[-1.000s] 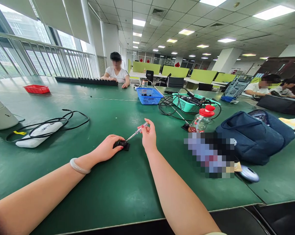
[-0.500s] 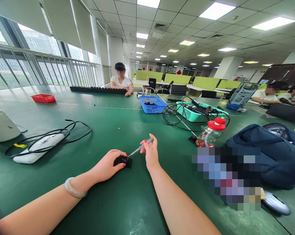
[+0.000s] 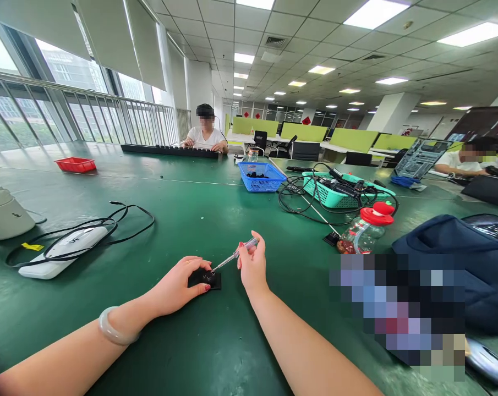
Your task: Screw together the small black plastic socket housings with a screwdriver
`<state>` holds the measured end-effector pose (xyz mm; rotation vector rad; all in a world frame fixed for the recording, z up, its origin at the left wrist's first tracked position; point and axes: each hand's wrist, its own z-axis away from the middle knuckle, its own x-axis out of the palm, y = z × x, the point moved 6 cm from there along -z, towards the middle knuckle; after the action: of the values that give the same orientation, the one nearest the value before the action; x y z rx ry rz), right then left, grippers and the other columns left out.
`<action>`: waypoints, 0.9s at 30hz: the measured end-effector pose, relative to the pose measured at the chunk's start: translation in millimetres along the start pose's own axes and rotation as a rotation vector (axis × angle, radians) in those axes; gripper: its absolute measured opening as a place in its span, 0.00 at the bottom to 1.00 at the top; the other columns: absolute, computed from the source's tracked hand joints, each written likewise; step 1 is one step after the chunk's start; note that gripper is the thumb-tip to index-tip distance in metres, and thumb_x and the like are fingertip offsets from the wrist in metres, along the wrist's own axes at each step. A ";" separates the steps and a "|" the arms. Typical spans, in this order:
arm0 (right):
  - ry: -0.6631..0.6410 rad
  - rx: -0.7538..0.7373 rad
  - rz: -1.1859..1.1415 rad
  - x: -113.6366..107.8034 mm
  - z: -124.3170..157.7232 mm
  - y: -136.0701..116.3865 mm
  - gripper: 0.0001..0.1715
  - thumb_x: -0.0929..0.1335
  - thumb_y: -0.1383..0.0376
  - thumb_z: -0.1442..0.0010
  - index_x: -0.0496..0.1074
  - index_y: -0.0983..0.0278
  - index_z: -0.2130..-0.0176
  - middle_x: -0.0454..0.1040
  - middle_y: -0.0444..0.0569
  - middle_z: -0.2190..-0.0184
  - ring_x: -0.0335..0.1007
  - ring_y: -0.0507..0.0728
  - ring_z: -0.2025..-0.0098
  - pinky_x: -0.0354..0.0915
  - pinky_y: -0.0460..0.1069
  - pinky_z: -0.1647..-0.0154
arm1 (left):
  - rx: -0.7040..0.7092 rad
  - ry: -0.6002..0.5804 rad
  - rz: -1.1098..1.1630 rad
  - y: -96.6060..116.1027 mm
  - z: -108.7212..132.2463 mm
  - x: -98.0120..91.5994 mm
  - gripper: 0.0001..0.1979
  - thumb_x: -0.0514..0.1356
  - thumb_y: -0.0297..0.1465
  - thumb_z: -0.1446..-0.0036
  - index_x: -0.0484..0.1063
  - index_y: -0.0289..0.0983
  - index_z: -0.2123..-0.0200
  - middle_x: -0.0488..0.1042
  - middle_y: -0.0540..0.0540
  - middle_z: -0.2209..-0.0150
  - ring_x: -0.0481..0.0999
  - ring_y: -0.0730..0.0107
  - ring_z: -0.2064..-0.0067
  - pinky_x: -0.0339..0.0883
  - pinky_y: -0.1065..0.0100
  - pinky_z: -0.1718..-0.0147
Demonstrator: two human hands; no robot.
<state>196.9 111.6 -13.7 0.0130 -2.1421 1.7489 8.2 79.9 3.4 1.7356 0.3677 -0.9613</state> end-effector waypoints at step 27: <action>-0.155 -0.165 0.093 -4.8 16.9 -26.7 0.19 0.67 0.50 0.41 0.63 0.59 0.57 0.72 0.41 0.70 0.61 0.47 0.82 0.60 0.48 0.77 | 0.123 -0.001 -0.068 3.4 0.8 4.8 0.16 0.60 0.37 0.44 0.73 0.42 0.52 0.75 0.45 0.49 0.68 0.56 0.44 0.63 0.51 0.41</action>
<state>203.0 88.4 7.5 0.0063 -2.4295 1.6635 13.1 76.8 1.9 1.8437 0.3761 -1.0525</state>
